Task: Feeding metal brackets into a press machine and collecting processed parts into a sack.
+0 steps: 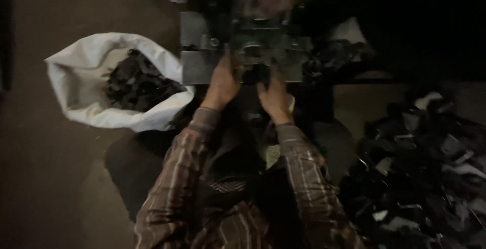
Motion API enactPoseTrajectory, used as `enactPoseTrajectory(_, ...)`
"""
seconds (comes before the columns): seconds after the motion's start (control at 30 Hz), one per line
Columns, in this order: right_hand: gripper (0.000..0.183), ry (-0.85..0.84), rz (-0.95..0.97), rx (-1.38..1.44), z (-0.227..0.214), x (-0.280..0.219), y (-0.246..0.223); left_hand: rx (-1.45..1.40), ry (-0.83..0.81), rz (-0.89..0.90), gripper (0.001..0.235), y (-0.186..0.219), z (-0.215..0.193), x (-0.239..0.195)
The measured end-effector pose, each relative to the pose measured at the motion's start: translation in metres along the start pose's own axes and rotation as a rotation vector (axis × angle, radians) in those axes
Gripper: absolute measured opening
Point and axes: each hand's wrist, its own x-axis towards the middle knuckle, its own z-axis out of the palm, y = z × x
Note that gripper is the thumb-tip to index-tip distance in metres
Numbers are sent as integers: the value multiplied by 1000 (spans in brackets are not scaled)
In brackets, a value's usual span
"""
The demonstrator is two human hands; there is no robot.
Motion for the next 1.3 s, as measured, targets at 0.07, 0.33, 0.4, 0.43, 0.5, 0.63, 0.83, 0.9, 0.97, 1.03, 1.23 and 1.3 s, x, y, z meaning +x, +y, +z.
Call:
enactPoseTrajectory(0.07,67,30,23,2,-3,0,-1,38,-10,42,70,-1,-2,0)
enactPoseTrajectory(0.33,49,-9,-172,341,-140,-101,-56,22,68,-182,32,-96,-132,-59)
enactPoseTrajectory(0.4,39,172,-201,160,-187,-117,-1,198,41,-35,34,-129,-190,-91)
enactPoseTrajectory(0.43,30,336,-244,-19,-209,-123,23,379,31,109,41,-147,-222,-106)
enactPoseTrajectory(0.5,30,334,1,-126,-227,-121,110,263,49,-113,36,-86,-220,-98)
enactPoseTrajectory(0.63,41,224,504,-561,-237,-103,271,309,148,-39,57,-53,-209,-93)
enactPoseTrajectory(0.83,56,421,297,-1198,-169,-103,467,-134,-55,-282,49,-59,-139,-103)
enactPoseTrajectory(0.9,48,533,336,-1097,-165,-106,452,-164,-101,-345,49,-46,-130,-111)
enactPoseTrajectory(0.97,41,645,379,-997,-169,-115,428,-197,-155,-406,49,-46,-118,-116)
enactPoseTrajectory(1.03,43,619,421,-915,-173,-125,394,-260,-137,-503,55,-57,-108,-123)
enactPoseTrajectory(1.23,43,555,369,-884,-132,-142,375,-102,-228,-502,53,-19,-98,-101)
enactPoseTrajectory(1.3,35,521,294,-897,-87,-125,425,-99,-237,-483,52,-19,-92,-94)
